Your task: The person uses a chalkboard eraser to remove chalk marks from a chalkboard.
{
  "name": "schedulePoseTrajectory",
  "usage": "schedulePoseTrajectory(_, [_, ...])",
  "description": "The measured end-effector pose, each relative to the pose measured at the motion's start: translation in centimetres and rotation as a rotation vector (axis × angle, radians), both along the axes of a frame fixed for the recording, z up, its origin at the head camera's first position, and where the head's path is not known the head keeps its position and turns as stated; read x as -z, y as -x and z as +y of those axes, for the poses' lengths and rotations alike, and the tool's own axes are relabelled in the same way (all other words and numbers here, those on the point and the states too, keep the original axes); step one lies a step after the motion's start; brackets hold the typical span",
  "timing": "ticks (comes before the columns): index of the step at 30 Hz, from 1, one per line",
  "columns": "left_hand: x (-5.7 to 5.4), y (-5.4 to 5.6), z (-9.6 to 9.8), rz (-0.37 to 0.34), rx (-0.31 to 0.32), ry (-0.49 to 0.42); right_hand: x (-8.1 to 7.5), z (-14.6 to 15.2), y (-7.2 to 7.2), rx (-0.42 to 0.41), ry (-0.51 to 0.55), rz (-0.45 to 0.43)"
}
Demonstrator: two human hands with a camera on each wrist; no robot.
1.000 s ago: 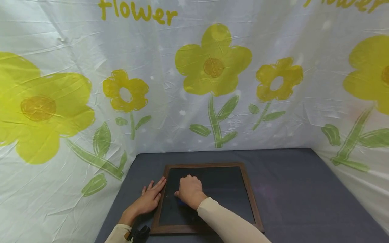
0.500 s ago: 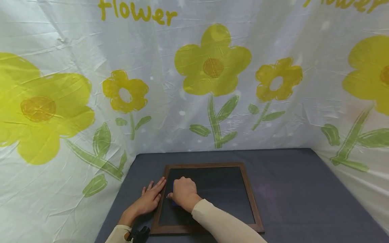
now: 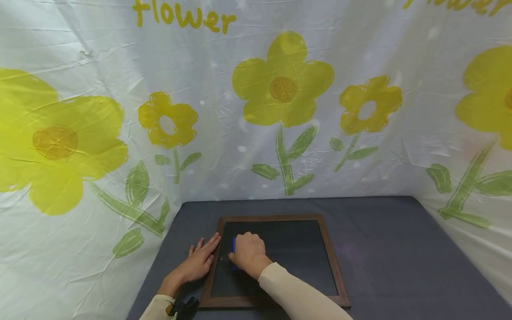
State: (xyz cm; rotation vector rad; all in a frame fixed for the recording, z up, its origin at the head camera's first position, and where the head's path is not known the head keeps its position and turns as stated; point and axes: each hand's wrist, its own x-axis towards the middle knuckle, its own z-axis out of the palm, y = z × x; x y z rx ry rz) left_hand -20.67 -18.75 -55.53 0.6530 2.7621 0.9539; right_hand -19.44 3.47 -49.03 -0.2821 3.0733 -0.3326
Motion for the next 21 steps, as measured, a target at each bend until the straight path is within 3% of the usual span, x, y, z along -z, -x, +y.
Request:
schedulePoseTrajectory(3, [-0.3, -0.2, 0.2, 0.012, -0.012, 0.0, -0.2, 1.1, 0.0, 0.022, -0.007, -0.004])
schedulePoseTrajectory(10, [1.8, 0.6, -0.3, 0.054, -0.007, -0.011, -0.5, 4.5, 0.0, 0.087, -0.028, -0.015])
schedulePoseTrajectory(15, [0.4, -0.1, -0.2, 0.039, 0.032, -0.044, -0.9, 7.0, -0.2, 0.121, -0.07, -0.046])
schedulePoseTrajectory(21, [-1.0, -0.7, 0.3, 0.0, 0.002, 0.016, -1.3, 9.8, -0.5, 0.162, -0.09, -0.076])
